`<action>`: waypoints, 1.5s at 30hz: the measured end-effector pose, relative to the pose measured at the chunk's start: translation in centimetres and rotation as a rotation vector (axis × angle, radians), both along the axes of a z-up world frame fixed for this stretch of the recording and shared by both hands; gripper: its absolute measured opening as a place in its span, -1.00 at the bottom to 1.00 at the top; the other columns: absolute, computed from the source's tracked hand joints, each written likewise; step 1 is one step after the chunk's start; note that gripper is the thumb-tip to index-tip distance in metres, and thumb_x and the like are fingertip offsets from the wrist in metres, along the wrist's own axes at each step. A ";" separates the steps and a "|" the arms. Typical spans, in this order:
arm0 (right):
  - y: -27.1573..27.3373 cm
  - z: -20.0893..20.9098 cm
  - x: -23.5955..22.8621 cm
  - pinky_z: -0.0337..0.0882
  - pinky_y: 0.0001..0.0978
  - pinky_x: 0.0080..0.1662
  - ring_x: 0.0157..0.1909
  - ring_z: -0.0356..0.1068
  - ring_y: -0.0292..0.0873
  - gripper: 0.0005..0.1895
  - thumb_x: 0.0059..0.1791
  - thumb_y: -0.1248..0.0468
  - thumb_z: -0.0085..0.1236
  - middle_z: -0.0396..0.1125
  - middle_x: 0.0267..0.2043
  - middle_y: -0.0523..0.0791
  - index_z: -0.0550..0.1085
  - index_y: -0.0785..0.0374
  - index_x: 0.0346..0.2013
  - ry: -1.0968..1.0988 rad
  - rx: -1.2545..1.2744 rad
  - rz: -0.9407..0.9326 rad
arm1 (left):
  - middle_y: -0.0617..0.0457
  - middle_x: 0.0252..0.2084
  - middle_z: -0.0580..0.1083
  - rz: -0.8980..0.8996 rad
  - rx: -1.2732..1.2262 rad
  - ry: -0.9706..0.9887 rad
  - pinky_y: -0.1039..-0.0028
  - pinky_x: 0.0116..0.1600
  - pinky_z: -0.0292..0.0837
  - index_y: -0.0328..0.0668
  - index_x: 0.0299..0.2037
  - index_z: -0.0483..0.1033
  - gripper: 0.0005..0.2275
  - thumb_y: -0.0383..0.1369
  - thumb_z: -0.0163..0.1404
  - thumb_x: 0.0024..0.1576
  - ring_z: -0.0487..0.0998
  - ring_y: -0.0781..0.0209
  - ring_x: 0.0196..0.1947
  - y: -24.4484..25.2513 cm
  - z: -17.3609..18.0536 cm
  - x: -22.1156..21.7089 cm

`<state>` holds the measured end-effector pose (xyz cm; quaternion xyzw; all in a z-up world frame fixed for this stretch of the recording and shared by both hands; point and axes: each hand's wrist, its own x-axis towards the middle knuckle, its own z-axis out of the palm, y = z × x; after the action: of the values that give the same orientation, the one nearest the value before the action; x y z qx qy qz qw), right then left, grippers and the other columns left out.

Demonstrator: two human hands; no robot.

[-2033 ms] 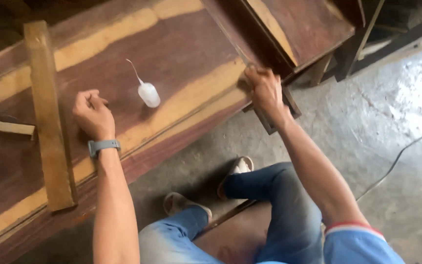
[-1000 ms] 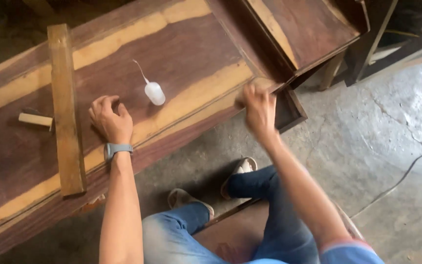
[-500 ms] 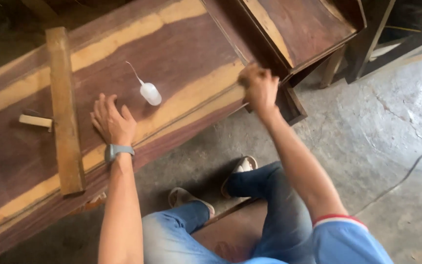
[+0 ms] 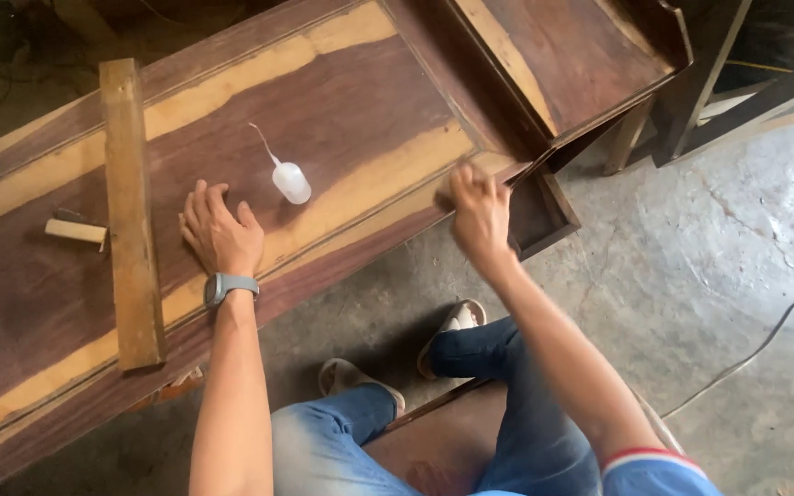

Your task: The person applies glue from a white bottle onto the seams of a wooden furniture piece and then rubs the glue into the wood using a small rectangular block. The person repeats this process on different sections of the furniture.

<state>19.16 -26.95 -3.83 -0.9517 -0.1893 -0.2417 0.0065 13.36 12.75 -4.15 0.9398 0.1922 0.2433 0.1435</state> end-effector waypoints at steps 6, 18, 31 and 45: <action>-1.8 -0.8 6.7 0.27 0.02 -0.12 0.04 0.30 0.06 -0.68 0.00 0.24 -0.01 0.45 0.08 -0.13 0.50 0.09 0.04 0.057 -0.035 -0.135 | -0.09 0.37 0.33 -0.003 0.001 -0.010 -0.07 0.41 0.01 0.01 0.15 0.40 -0.66 -0.35 0.12 0.17 0.25 -0.14 0.39 -0.3 0.0 -0.8; -1.7 1.8 2.9 0.31 -0.01 -0.11 -0.03 0.37 0.07 -0.57 -0.16 0.30 0.15 0.47 0.04 -0.09 0.53 0.15 0.03 -0.060 -0.138 -0.057 | -0.06 0.32 0.37 -0.016 0.005 -0.043 -0.07 0.38 0.07 0.01 0.09 0.42 -0.68 -0.35 0.14 0.14 0.30 -0.13 0.34 0.2 -0.3 -0.7; -2.4 0.6 1.9 0.34 -0.11 -0.11 0.00 0.35 0.02 -0.66 -0.09 0.24 0.13 0.40 0.05 -0.15 0.46 0.12 -0.02 0.013 -0.122 -0.035 | -0.08 0.33 0.36 -0.021 -0.013 -0.040 -0.08 0.39 0.04 -0.02 0.09 0.40 -0.70 -0.36 0.13 0.16 0.29 -0.16 0.35 0.4 -0.7 -0.3; -3.9 1.1 6.9 0.23 -0.11 -0.01 0.12 0.32 -0.07 -0.65 0.03 0.16 0.12 0.45 0.21 -0.27 0.48 -0.13 0.12 0.110 0.133 0.118 | -0.17 0.30 0.37 -0.034 0.051 -0.042 -0.09 0.35 0.10 -0.09 0.07 0.39 -0.73 -0.39 0.11 0.19 0.32 -0.24 0.30 0.0 0.4 0.0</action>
<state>26.03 -30.87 -2.71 -0.9482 -0.2278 -0.2004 0.0944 13.40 12.72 -3.71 0.9410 0.1667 0.2655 0.1275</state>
